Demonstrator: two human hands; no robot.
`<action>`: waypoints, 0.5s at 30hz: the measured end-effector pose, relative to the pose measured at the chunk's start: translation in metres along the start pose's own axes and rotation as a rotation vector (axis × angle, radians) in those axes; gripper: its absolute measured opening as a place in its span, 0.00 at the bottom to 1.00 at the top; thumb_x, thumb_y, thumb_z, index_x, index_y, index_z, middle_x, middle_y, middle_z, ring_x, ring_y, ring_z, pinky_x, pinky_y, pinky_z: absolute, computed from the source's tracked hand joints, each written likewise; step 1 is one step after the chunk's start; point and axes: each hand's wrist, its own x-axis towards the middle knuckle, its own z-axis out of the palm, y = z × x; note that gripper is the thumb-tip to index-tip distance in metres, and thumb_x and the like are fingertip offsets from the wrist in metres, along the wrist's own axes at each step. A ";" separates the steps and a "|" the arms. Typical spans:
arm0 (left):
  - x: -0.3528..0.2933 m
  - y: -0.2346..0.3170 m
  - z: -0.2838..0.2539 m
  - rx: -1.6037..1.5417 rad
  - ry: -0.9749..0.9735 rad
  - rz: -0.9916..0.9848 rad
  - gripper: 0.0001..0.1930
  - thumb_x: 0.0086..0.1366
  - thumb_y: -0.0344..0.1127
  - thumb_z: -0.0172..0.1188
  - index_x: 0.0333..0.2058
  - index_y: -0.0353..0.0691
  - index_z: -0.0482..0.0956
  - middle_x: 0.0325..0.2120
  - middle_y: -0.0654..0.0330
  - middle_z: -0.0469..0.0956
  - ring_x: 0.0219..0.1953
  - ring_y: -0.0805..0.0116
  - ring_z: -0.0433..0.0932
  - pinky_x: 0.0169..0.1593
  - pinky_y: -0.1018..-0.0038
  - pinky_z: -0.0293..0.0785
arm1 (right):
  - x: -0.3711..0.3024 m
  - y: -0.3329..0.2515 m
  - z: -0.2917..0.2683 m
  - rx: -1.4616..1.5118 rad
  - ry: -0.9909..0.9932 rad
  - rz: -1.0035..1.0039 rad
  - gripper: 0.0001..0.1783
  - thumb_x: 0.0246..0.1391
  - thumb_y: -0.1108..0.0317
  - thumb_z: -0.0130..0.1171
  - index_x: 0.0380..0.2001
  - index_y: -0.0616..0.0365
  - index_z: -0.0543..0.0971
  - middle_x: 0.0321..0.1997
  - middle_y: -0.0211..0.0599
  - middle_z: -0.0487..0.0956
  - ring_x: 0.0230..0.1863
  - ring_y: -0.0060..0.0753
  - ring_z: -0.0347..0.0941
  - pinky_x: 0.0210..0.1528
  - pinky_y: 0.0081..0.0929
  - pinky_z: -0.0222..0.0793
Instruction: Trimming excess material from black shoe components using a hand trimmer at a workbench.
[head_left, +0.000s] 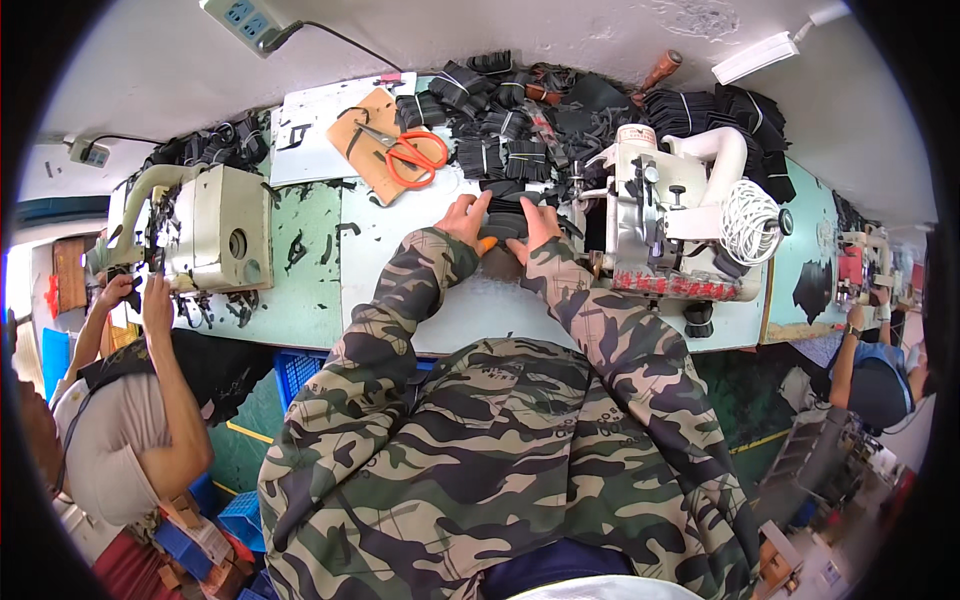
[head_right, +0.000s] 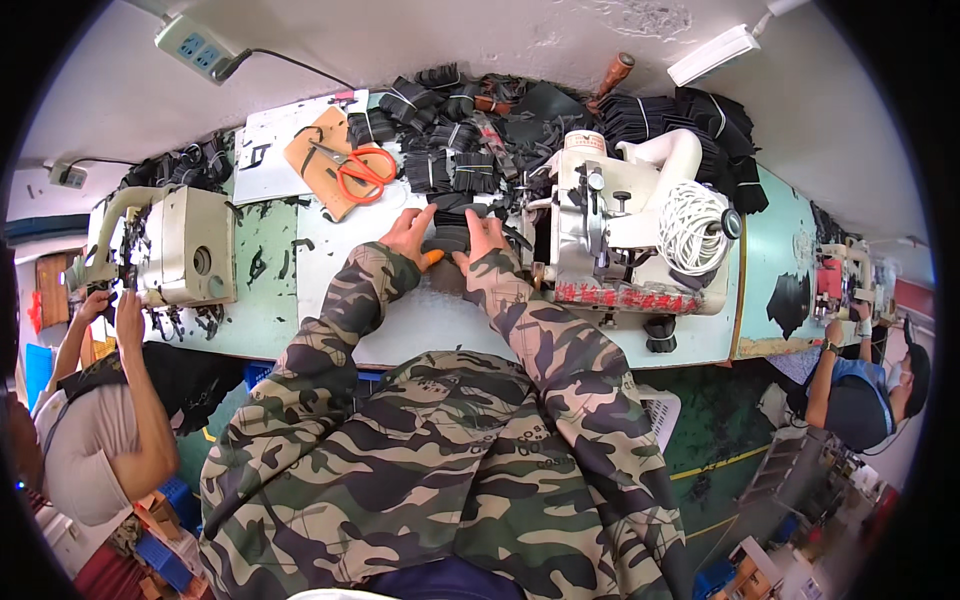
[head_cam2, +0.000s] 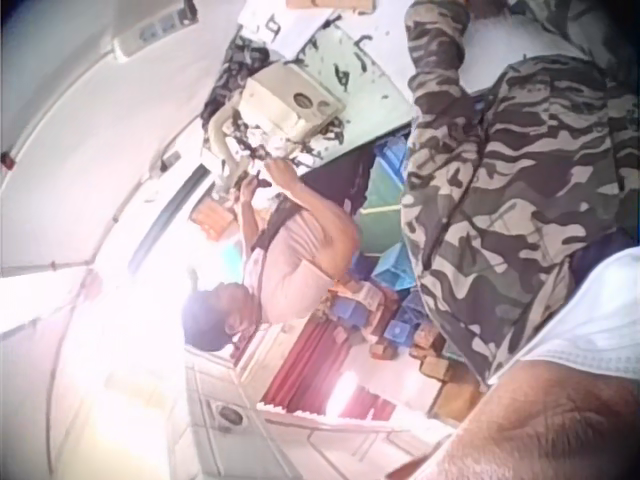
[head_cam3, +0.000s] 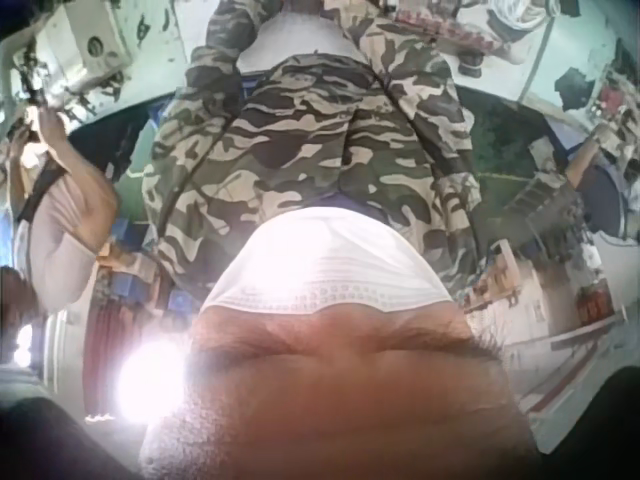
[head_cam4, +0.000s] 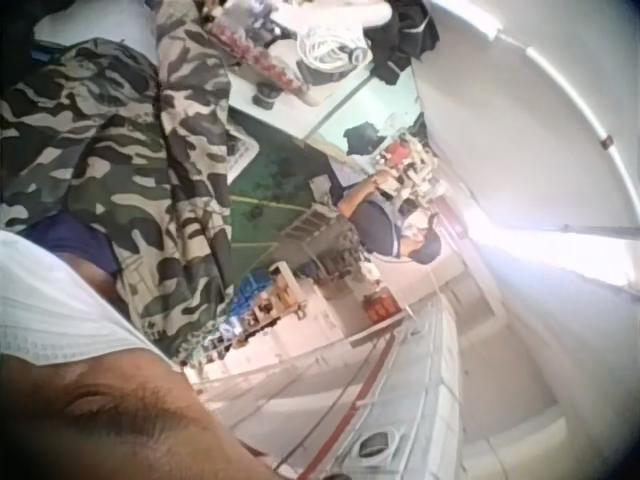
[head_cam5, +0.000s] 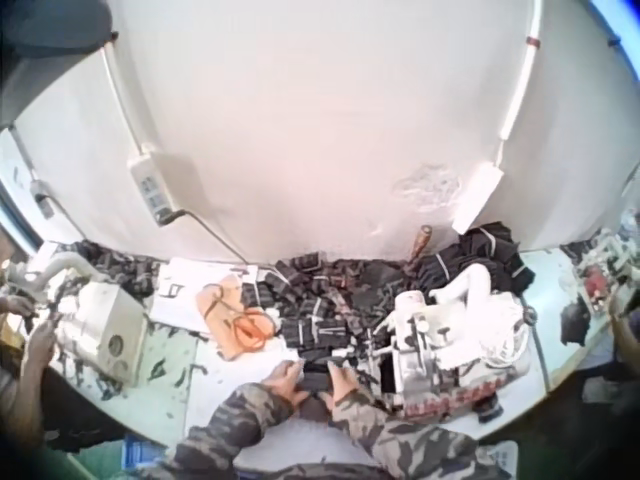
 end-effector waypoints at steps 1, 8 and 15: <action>0.006 0.001 0.002 0.037 -0.002 -0.003 0.36 0.46 0.36 0.66 0.55 0.44 0.61 0.45 0.55 0.66 0.44 0.57 0.71 0.43 0.66 0.72 | 0.003 -0.009 -0.009 -0.027 -0.049 0.033 0.36 0.35 0.67 0.66 0.52 0.56 0.64 0.46 0.48 0.65 0.44 0.50 0.67 0.44 0.36 0.66; 0.011 0.000 0.009 -0.012 -0.144 0.013 0.35 0.47 0.35 0.64 0.55 0.48 0.61 0.46 0.54 0.64 0.39 0.56 0.74 0.42 0.66 0.72 | 0.004 -0.011 -0.010 -0.113 -0.190 0.074 0.25 0.39 0.66 0.63 0.42 0.58 0.69 0.45 0.45 0.65 0.42 0.49 0.69 0.42 0.36 0.67; -0.022 0.019 0.012 -0.252 0.104 -0.337 0.16 0.51 0.33 0.64 0.38 0.39 0.70 0.26 0.55 0.75 0.24 0.64 0.76 0.29 0.74 0.73 | -0.011 -0.018 -0.010 0.123 0.072 -0.040 0.19 0.40 0.66 0.61 0.38 0.60 0.74 0.37 0.49 0.71 0.39 0.50 0.70 0.38 0.36 0.68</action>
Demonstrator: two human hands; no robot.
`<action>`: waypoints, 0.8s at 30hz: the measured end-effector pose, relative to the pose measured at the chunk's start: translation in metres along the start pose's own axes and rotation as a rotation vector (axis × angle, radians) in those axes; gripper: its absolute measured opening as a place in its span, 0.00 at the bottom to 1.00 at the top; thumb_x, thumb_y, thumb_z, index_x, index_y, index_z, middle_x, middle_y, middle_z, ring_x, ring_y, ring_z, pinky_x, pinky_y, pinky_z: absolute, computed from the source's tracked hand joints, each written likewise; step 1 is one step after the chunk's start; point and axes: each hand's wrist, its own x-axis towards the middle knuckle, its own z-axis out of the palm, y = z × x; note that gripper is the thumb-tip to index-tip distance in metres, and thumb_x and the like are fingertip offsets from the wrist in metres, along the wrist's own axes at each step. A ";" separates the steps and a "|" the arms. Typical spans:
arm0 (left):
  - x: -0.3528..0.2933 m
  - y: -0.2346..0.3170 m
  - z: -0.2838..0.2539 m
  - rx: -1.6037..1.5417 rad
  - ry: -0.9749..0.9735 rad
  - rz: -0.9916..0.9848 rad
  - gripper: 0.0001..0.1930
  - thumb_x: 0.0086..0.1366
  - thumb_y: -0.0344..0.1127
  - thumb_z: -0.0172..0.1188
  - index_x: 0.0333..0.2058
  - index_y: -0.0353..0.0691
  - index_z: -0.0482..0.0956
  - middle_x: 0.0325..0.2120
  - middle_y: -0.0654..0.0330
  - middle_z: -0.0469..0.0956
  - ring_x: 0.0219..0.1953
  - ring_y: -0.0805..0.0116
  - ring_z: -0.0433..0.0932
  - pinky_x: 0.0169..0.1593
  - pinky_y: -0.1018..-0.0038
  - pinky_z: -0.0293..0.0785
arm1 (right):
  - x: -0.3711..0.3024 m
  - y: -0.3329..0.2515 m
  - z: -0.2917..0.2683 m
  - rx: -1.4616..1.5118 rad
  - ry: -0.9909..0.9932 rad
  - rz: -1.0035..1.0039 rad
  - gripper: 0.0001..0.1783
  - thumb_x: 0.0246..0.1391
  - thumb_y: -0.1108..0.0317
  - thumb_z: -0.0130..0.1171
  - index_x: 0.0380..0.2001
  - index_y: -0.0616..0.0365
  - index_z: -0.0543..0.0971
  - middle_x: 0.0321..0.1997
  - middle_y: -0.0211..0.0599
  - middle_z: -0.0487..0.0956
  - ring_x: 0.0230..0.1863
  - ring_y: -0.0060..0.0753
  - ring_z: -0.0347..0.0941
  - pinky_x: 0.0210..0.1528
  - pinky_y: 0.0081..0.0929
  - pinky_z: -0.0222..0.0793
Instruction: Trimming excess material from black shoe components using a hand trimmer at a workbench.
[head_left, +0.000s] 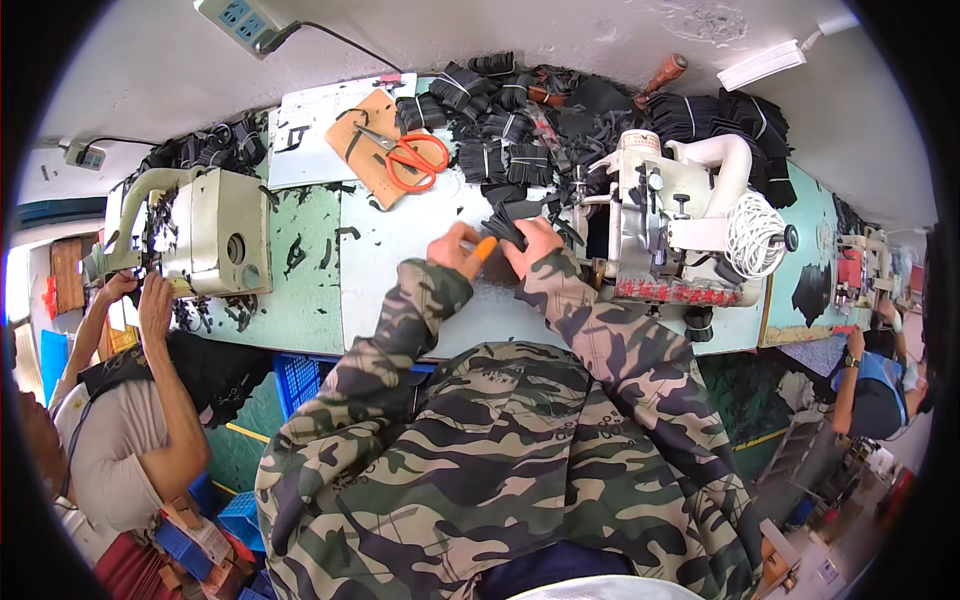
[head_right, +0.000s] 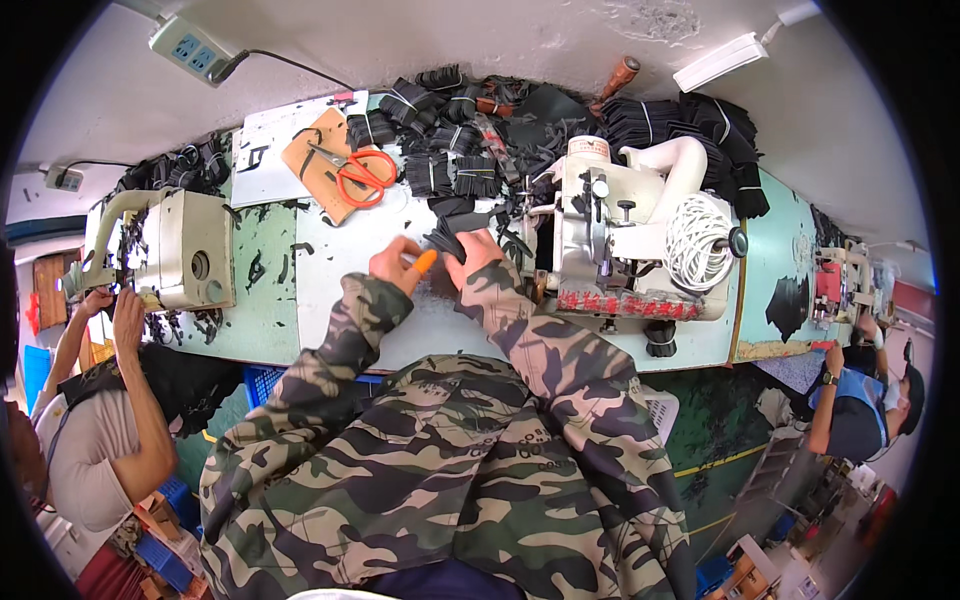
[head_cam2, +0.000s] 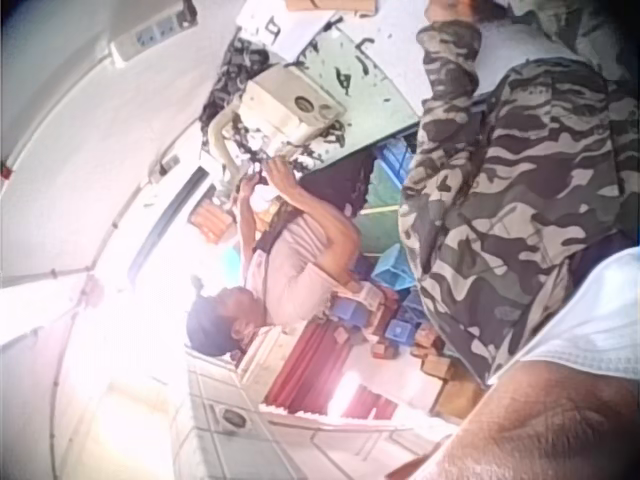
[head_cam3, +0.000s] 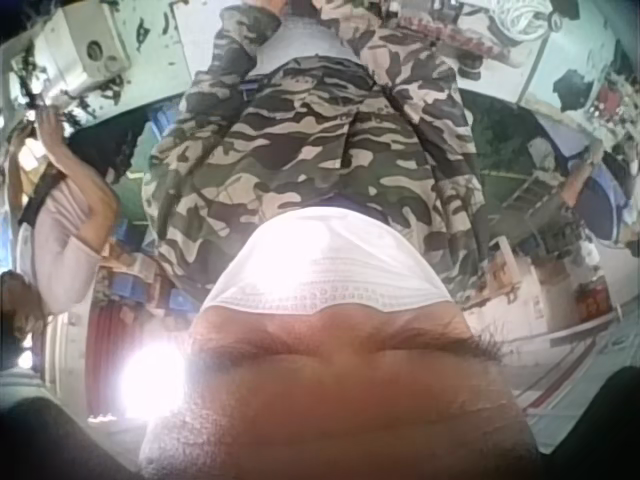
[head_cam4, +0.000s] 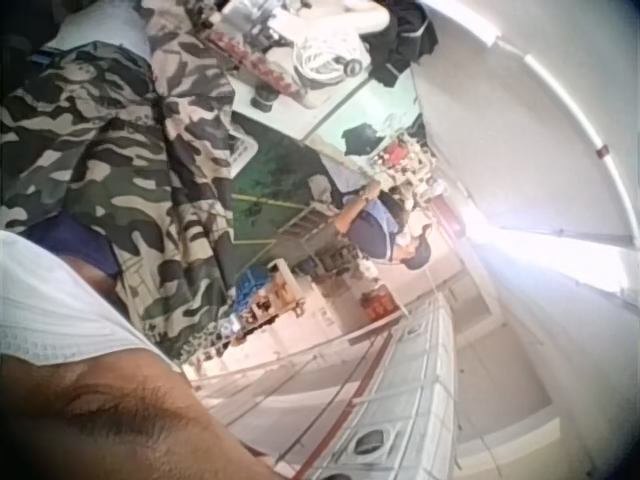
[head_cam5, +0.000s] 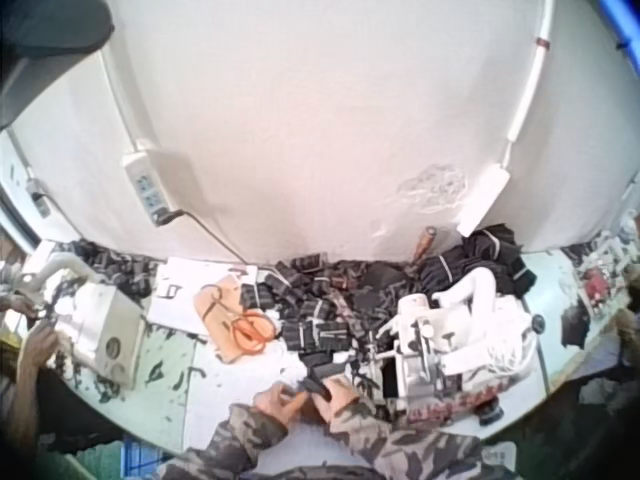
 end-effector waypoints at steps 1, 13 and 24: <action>-0.010 -0.007 0.011 -0.244 0.010 0.001 0.13 0.52 0.32 0.64 0.33 0.37 0.70 0.22 0.58 0.74 0.22 0.70 0.74 0.27 0.78 0.71 | -0.005 -0.010 -0.003 0.045 0.015 -0.010 0.18 0.39 0.67 0.62 0.37 0.61 0.74 0.34 0.48 0.72 0.38 0.51 0.70 0.38 0.36 0.68; -0.052 0.070 -0.016 -0.873 -0.333 0.101 0.06 0.54 0.24 0.60 0.28 0.33 0.70 0.23 0.64 0.74 0.27 0.81 0.73 0.30 0.85 0.69 | -0.075 -0.051 -0.091 0.549 -0.072 0.107 0.17 0.40 0.72 0.66 0.36 0.67 0.76 0.32 0.35 0.74 0.28 0.20 0.73 0.24 0.18 0.68; -0.067 0.131 0.023 -0.779 -0.329 0.143 0.08 0.51 0.23 0.61 0.29 0.30 0.72 0.23 0.59 0.78 0.27 0.76 0.77 0.29 0.81 0.72 | -0.096 -0.024 -0.165 0.557 -0.161 0.342 0.13 0.51 0.63 0.55 0.27 0.65 0.75 0.22 0.34 0.75 0.24 0.22 0.71 0.26 0.21 0.65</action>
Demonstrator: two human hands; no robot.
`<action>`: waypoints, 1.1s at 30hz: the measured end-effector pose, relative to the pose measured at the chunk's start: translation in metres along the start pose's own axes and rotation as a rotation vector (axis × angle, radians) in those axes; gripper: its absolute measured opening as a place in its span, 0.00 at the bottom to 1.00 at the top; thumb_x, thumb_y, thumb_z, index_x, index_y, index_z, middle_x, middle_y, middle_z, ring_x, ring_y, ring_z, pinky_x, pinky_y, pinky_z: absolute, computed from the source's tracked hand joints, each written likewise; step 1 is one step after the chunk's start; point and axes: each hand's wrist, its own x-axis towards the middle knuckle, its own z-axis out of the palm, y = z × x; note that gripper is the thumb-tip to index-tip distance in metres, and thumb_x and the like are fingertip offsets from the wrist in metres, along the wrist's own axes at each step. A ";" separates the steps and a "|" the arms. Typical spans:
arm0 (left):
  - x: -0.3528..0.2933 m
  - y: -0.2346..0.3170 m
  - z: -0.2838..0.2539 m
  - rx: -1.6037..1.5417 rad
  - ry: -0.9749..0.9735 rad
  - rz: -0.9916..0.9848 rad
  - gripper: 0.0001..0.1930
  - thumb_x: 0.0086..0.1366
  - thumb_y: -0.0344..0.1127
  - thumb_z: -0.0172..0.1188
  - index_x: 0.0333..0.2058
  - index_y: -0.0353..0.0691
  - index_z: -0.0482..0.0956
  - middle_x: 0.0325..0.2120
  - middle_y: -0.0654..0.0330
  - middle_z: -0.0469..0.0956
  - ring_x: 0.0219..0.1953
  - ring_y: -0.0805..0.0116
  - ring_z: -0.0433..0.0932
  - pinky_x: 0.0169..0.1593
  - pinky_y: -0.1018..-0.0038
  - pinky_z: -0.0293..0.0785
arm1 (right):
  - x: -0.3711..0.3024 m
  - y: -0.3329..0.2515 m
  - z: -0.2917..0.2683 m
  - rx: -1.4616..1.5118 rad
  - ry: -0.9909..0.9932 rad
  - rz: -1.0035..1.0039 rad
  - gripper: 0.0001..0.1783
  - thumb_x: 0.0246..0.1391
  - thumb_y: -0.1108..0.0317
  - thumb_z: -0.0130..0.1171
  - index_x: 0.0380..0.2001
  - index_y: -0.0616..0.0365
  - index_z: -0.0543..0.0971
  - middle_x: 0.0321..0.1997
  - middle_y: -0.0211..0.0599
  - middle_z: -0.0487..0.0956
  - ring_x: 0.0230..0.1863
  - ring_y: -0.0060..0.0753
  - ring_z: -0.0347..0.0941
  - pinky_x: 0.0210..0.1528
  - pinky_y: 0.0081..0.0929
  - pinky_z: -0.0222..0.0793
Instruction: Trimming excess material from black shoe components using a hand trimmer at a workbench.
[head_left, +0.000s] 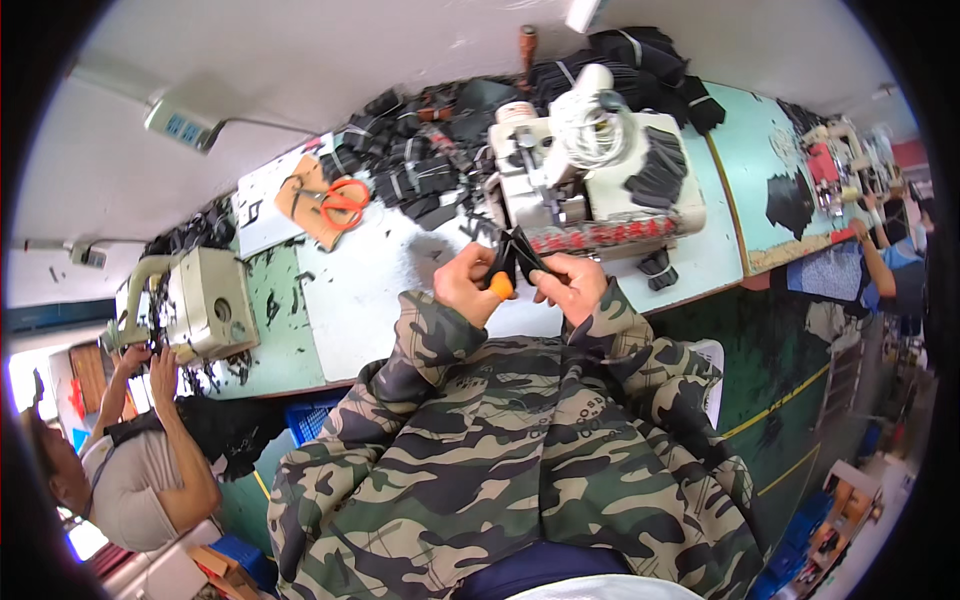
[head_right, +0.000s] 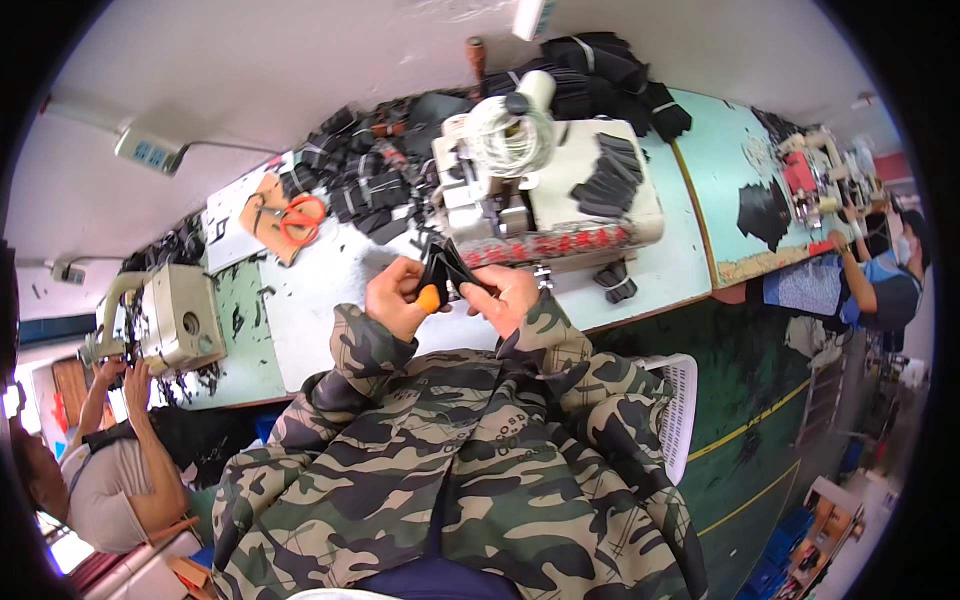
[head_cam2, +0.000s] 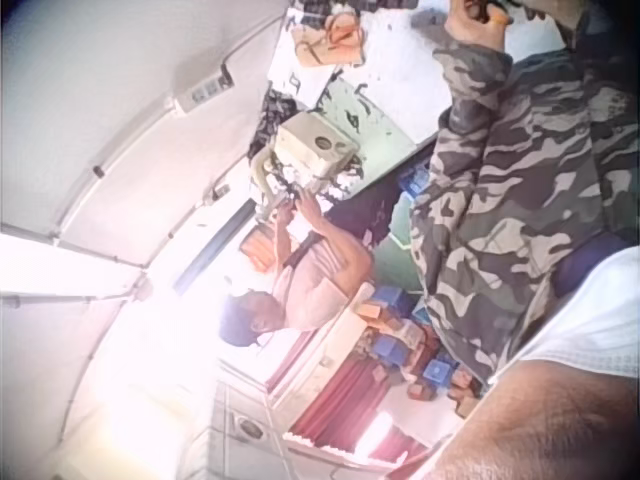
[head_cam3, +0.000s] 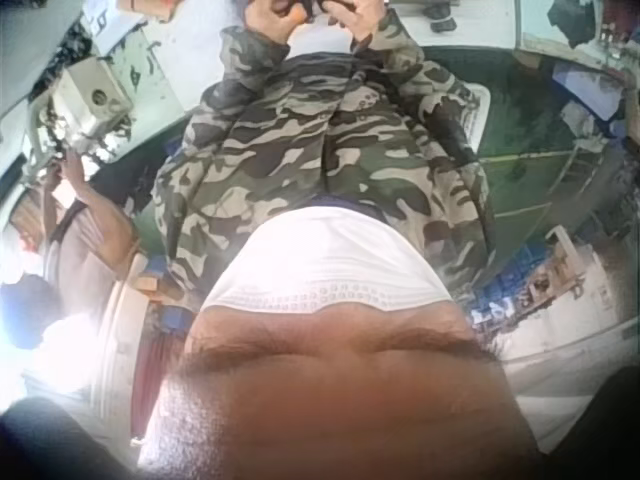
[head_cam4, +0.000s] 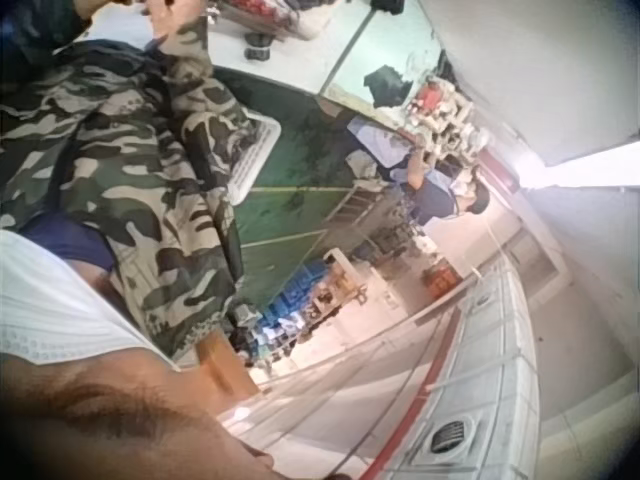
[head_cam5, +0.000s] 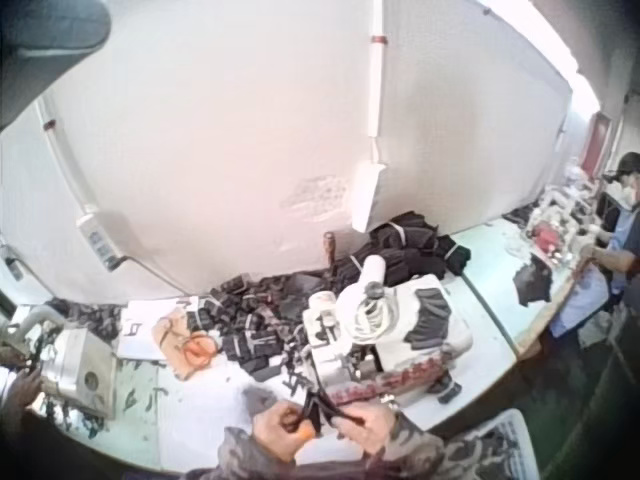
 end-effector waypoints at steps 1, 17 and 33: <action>0.002 -0.003 0.003 0.130 0.065 0.038 0.09 0.50 0.24 0.62 0.30 0.31 0.72 0.22 0.57 0.78 0.26 0.76 0.77 0.29 0.80 0.73 | 0.000 0.005 -0.019 -0.164 0.075 -0.155 0.12 0.50 0.64 0.55 0.27 0.64 0.75 0.20 0.39 0.73 0.23 0.28 0.70 0.26 0.26 0.64; 0.090 0.013 0.119 1.172 -0.063 0.770 0.13 0.39 0.24 0.56 0.29 0.38 0.71 0.35 0.55 0.73 0.32 0.56 0.74 0.36 0.67 0.71 | 0.054 0.037 -0.175 -0.690 0.090 -0.520 0.18 0.41 0.60 0.59 0.33 0.62 0.77 0.31 0.49 0.72 0.35 0.51 0.71 0.37 0.37 0.68; 0.099 0.005 0.131 0.987 0.219 0.555 0.27 0.44 0.23 0.56 0.48 0.40 0.69 0.47 0.49 0.70 0.47 0.50 0.71 0.48 0.68 0.70 | 0.051 0.035 -0.152 -0.730 0.107 -0.426 0.20 0.37 0.66 0.62 0.37 0.62 0.74 0.35 0.45 0.71 0.35 0.48 0.71 0.37 0.35 0.68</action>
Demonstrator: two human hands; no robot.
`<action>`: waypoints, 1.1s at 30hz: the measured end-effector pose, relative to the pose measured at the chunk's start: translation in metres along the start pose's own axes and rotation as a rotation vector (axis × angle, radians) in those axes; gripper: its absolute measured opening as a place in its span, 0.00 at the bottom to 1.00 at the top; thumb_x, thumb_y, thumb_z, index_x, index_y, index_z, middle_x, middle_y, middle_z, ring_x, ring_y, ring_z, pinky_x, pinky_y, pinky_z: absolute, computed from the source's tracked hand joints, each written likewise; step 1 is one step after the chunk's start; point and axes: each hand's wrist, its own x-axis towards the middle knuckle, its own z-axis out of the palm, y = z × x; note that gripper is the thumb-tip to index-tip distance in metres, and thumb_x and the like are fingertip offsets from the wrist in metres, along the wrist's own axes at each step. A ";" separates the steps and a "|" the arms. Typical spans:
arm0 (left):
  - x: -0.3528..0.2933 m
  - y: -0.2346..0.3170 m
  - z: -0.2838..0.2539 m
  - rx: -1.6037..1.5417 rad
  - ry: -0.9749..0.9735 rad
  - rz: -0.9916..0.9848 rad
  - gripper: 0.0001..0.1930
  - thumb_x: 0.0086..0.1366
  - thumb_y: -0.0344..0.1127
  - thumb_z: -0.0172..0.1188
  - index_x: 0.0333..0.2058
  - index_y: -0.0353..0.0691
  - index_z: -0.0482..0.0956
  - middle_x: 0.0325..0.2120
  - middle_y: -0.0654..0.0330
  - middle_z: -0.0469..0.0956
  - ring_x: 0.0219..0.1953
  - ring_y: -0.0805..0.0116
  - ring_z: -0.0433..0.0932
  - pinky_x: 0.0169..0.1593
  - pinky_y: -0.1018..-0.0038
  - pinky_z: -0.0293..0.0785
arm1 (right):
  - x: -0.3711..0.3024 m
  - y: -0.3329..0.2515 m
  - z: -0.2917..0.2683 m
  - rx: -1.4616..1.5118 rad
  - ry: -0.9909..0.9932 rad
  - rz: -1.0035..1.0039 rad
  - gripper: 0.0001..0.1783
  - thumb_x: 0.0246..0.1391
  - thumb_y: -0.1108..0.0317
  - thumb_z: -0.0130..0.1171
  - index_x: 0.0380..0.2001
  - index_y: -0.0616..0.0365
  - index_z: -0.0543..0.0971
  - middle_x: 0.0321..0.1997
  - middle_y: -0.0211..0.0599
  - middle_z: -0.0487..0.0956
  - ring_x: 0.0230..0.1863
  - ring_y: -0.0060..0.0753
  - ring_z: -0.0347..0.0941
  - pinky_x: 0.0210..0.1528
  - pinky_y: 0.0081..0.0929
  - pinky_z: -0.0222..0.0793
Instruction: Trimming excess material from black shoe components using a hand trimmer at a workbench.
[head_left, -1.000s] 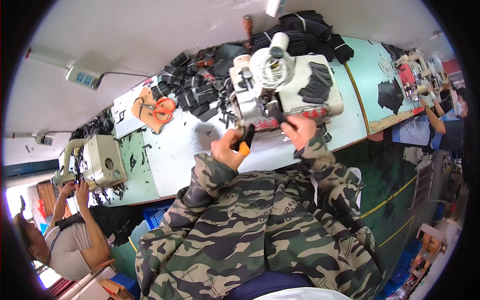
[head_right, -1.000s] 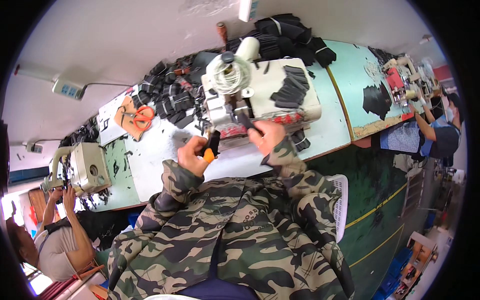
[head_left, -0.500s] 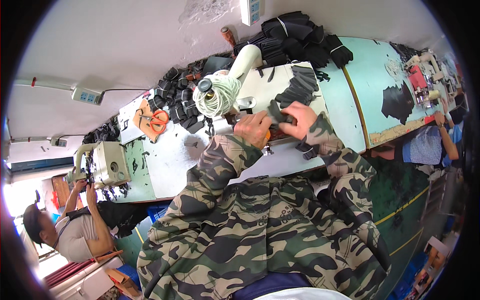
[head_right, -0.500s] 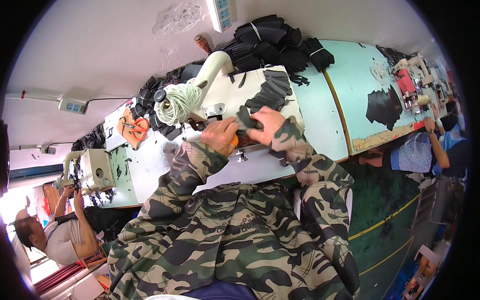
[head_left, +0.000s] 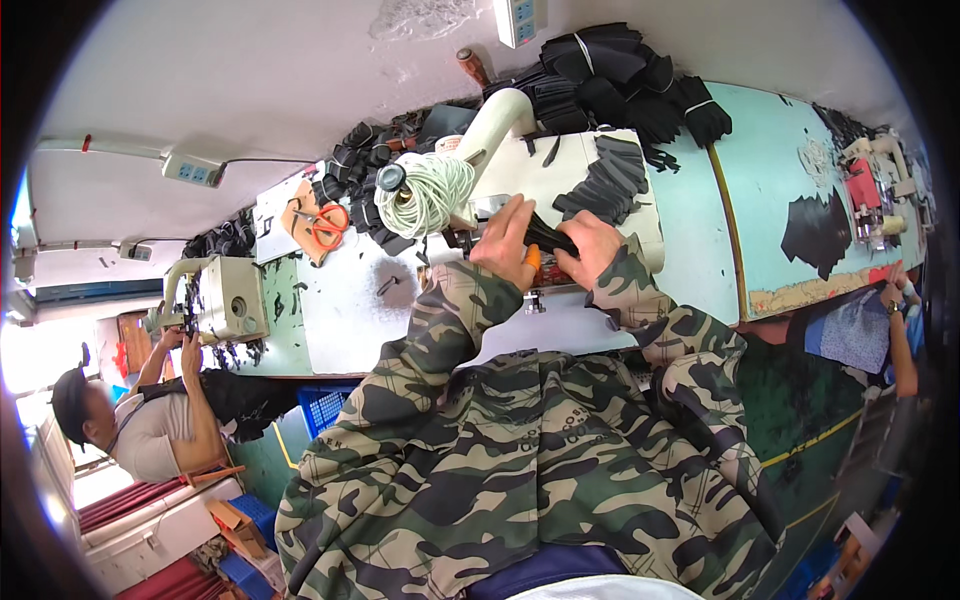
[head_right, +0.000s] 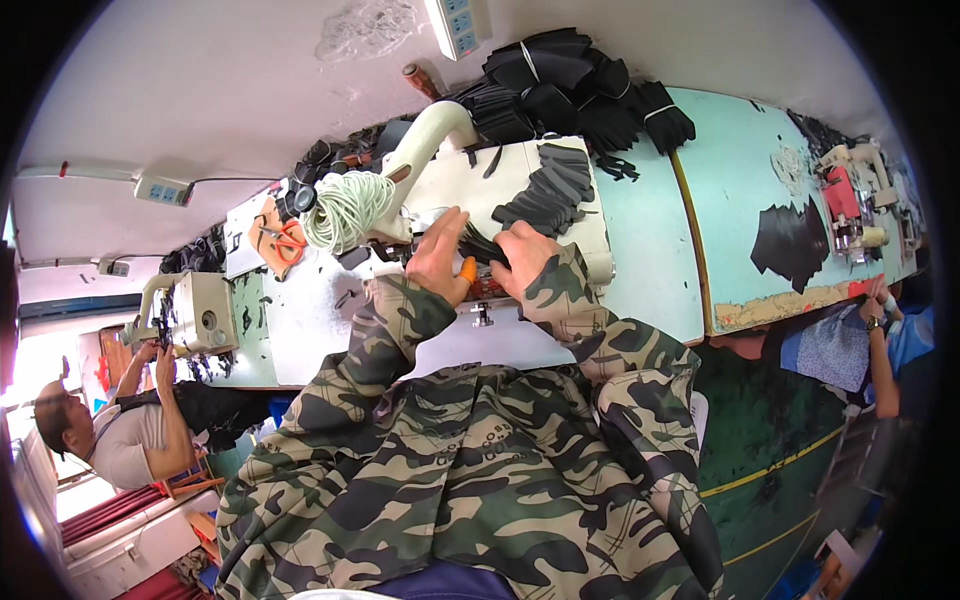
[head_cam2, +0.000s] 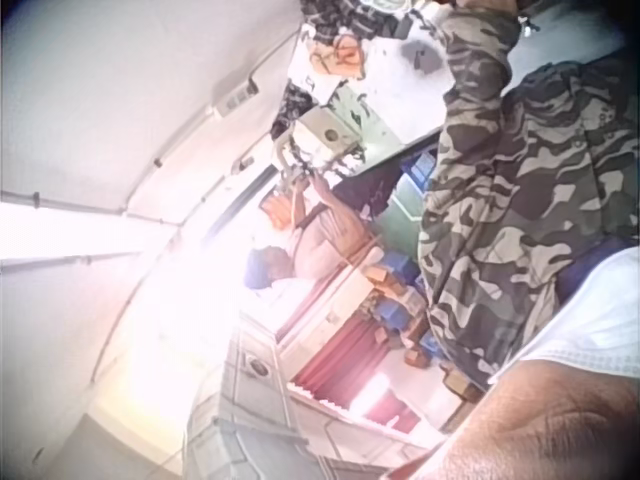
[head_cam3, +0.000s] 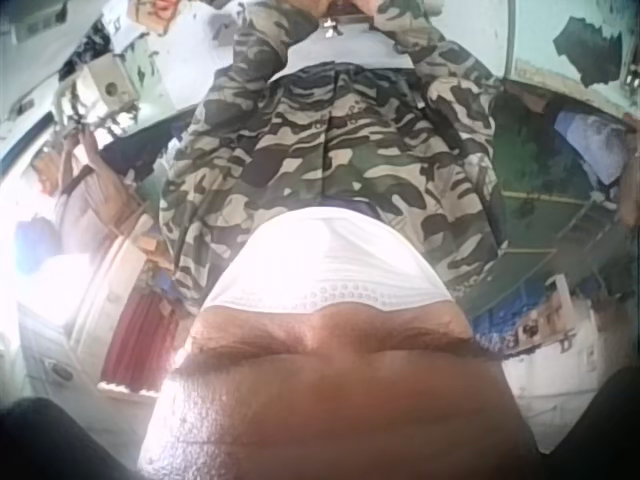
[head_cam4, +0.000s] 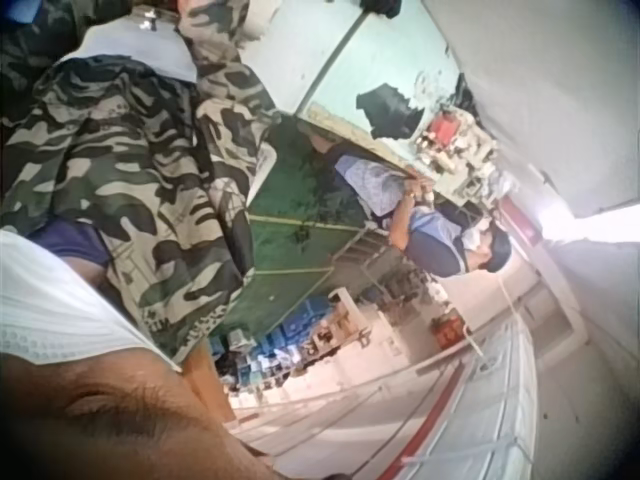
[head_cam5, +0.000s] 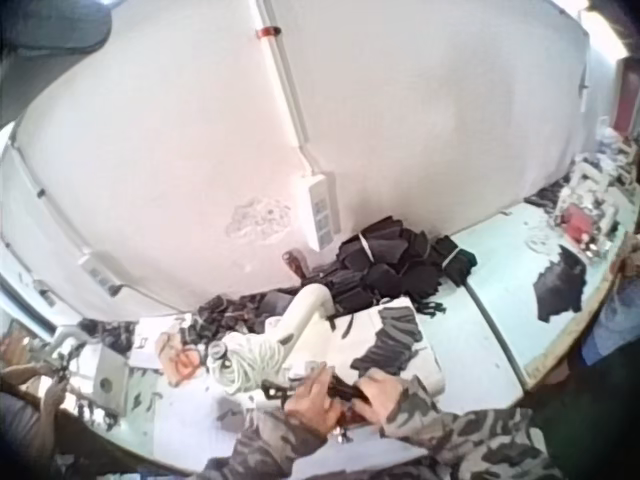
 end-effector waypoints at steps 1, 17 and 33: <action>-0.001 0.000 -0.001 0.009 0.005 -0.004 0.27 0.44 0.23 0.56 0.48 0.40 0.69 0.47 0.49 0.70 0.47 0.50 0.71 0.48 0.68 0.70 | 0.000 -0.005 0.001 0.004 -0.002 -0.010 0.20 0.37 0.66 0.62 0.37 0.62 0.74 0.35 0.45 0.71 0.35 0.48 0.71 0.37 0.35 0.68; -0.021 -0.002 -0.012 -1.163 -0.222 -0.698 0.16 0.62 0.40 0.52 0.44 0.37 0.72 0.24 0.63 0.74 0.26 0.76 0.73 0.26 0.79 0.69 | -0.027 -0.066 0.009 0.399 0.165 0.006 0.20 0.38 0.68 0.64 0.38 0.63 0.73 0.30 0.42 0.74 0.23 0.37 0.72 0.26 0.27 0.67; -0.056 -0.064 -0.088 -0.100 -0.513 -0.068 0.16 0.49 0.35 0.59 0.39 0.42 0.73 0.22 0.49 0.76 0.26 0.47 0.75 0.29 0.61 0.72 | -0.032 -0.133 0.102 0.136 0.340 0.116 0.24 0.44 0.70 0.59 0.47 0.60 0.69 0.35 0.49 0.74 0.35 0.50 0.72 0.34 0.35 0.69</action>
